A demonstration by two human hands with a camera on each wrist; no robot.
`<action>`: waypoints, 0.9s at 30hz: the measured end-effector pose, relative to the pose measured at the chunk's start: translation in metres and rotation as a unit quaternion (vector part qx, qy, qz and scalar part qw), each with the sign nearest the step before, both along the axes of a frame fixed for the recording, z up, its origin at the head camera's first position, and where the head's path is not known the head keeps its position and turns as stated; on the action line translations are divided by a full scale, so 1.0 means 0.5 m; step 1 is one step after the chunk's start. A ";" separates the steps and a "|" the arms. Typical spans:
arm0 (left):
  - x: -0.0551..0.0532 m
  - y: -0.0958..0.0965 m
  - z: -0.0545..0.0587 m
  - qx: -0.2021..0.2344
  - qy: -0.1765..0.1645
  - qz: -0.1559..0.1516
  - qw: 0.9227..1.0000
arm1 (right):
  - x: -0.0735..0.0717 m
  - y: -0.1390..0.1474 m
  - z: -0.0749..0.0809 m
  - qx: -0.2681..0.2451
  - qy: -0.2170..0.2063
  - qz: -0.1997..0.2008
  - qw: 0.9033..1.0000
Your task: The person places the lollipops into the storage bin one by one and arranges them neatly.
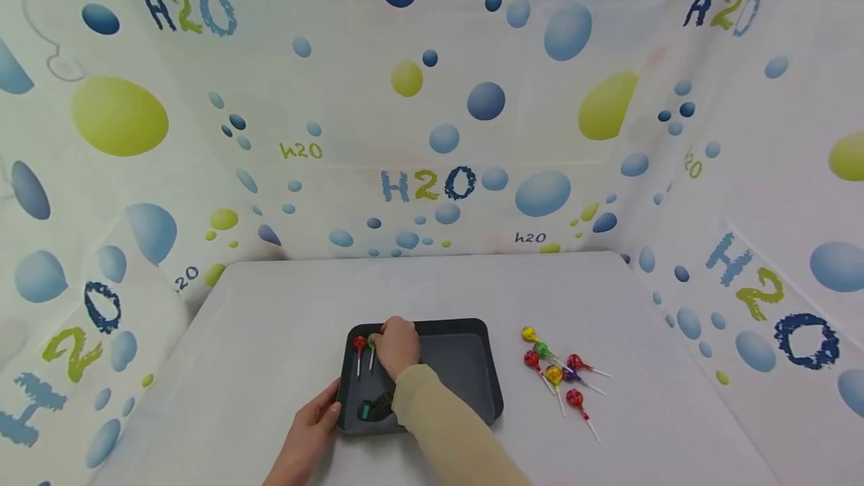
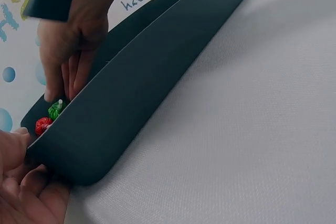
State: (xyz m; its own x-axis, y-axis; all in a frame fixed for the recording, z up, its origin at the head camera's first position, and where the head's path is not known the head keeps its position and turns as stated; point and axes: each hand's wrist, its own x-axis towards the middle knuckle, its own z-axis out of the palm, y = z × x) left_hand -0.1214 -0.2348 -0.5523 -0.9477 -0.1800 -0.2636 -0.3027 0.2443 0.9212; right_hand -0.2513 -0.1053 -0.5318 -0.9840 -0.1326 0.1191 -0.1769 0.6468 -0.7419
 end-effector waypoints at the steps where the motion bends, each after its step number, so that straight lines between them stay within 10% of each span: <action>1: -0.001 0.002 0.000 0.000 0.000 -0.001 1.000 | -0.001 0.008 0.001 -0.002 0.005 0.006 1.000; 10: 0.001 0.000 0.001 -0.034 0.014 -0.006 0.999 | -0.029 0.169 0.036 -0.016 0.018 0.095 0.995; 27: -0.007 -0.001 -0.002 -0.045 -0.012 -0.015 0.999 | -0.094 0.592 0.116 0.092 -0.010 0.005 0.996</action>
State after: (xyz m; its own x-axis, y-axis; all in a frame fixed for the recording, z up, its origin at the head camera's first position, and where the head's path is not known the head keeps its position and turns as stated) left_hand -0.1248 -0.2354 -0.5533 -0.9469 -0.1752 -0.2696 -0.3148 0.3350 0.8881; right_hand -0.2984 0.1907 -0.4736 -0.9843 -0.1609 0.0720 -0.1708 0.7703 -0.6143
